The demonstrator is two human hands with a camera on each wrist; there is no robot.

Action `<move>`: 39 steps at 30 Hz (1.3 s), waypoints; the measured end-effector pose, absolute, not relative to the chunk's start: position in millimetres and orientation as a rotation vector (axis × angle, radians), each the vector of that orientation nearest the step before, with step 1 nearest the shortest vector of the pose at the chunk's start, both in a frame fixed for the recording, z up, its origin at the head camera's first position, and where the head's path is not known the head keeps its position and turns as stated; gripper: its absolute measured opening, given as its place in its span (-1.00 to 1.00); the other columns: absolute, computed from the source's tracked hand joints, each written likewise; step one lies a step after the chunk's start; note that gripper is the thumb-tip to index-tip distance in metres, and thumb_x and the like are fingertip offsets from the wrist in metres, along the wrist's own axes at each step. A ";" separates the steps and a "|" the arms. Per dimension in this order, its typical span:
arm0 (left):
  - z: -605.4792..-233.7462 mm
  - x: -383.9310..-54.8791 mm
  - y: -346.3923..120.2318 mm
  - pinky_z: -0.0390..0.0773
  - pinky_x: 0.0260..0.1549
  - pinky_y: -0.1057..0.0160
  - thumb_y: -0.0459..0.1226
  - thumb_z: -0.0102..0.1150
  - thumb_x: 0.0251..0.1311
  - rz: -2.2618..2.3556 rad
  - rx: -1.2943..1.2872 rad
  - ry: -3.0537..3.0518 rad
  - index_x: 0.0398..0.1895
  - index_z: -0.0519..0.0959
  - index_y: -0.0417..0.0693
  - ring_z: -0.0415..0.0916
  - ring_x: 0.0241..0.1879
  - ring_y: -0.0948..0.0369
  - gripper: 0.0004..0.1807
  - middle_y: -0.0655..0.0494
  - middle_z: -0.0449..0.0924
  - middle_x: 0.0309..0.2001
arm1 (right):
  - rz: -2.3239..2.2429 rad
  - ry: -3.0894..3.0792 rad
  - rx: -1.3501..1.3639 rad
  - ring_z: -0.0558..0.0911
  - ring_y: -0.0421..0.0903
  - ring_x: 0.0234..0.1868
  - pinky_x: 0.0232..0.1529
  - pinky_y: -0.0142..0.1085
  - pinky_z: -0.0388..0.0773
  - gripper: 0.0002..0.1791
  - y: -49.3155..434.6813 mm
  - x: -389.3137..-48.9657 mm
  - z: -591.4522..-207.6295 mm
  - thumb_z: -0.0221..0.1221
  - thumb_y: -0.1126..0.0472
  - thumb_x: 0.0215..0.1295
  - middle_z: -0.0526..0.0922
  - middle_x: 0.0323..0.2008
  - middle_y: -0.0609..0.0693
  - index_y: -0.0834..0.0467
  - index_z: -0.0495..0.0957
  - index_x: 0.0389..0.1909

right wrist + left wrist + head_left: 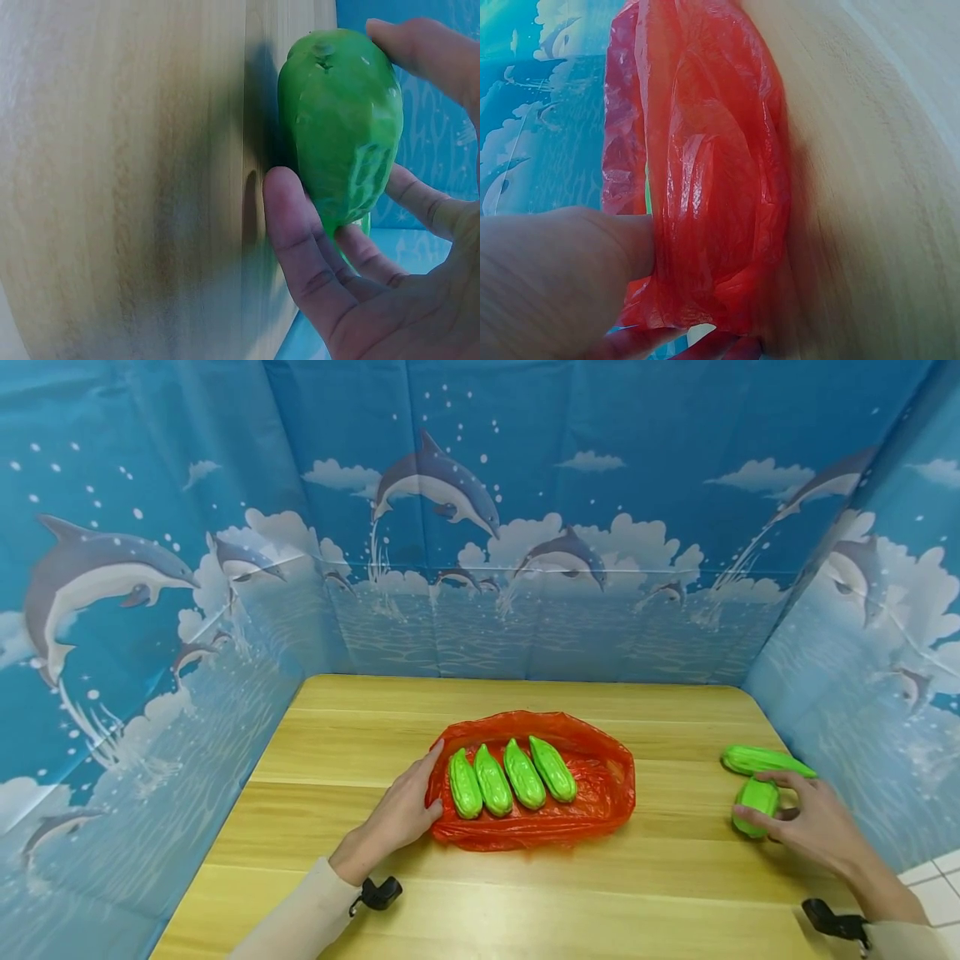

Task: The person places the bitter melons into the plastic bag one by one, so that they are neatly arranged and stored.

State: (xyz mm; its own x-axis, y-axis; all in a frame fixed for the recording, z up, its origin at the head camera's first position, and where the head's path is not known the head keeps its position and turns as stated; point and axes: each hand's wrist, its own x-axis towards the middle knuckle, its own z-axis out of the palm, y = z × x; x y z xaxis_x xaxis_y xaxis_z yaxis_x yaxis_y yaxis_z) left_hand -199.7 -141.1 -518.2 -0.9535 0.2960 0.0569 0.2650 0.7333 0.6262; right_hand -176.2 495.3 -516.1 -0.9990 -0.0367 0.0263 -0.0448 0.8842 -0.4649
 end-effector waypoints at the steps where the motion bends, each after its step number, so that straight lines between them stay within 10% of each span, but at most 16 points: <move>1: -518.3 -199.8 -141.0 0.50 0.68 -0.32 -0.46 0.42 0.51 1.031 0.468 2.881 0.97 0.05 -0.04 0.38 0.75 -0.29 0.09 -0.29 0.29 0.82 | 0.757 -3.036 0.066 0.89 -0.07 -0.31 -0.27 -0.33 0.67 -0.11 495.4 -175.9 -516.2 0.50 -0.18 0.53 0.56 0.39 0.76 0.43 0.54 0.53; 7: -519.3 -199.5 -140.8 0.50 0.69 -0.31 -0.46 0.41 0.50 1.035 0.469 2.880 0.97 0.05 -0.04 0.38 0.75 -0.29 0.09 -0.29 0.29 0.82 | 0.833 -3.065 0.055 0.94 0.21 -0.16 -0.27 -0.17 0.81 -0.11 495.4 -173.9 -515.8 0.41 -0.19 0.63 0.42 0.51 0.78 0.44 0.47 0.58; 28: -520.1 -199.8 -140.4 0.57 0.63 -0.32 -0.47 0.41 0.50 1.018 0.456 2.893 0.97 0.05 -0.02 0.44 0.71 -0.31 0.09 -0.32 0.34 0.79 | 0.839 -3.082 0.032 0.91 0.27 -0.01 -0.25 -0.31 0.71 -0.15 492.6 -168.9 -516.7 0.36 -0.18 0.70 0.40 0.54 0.64 0.38 0.36 0.61; 35: -520.9 -199.5 -140.2 0.54 0.65 -0.33 -0.47 0.41 0.50 1.028 0.462 2.886 0.97 0.05 -0.01 0.43 0.72 -0.31 0.09 -0.32 0.33 0.79 | 0.888 -3.022 0.068 0.78 -0.37 -0.23 -0.25 -0.35 0.75 -0.12 489.7 -168.7 -517.6 0.48 -0.08 0.61 0.46 0.49 0.66 0.44 0.38 0.59; 39: -520.1 -198.9 -140.2 0.55 0.64 -0.33 -0.47 0.41 0.50 1.027 0.465 2.887 0.97 0.05 -0.02 0.43 0.72 -0.31 0.09 -0.32 0.33 0.79 | 0.908 -2.974 0.120 0.75 -0.43 -0.28 -0.27 -0.36 0.78 -0.05 486.4 -168.2 -518.6 0.54 -0.01 0.56 0.43 0.48 0.71 0.47 0.34 0.65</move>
State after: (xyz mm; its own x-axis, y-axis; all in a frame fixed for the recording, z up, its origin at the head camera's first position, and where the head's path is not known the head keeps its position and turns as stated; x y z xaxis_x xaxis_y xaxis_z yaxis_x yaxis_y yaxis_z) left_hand -198.9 -140.2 -520.1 -0.9542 0.2930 0.0602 0.2652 0.7356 0.6234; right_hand -168.2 486.4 -518.6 -0.9966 -0.0649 0.0513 -0.0824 0.8269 -0.5563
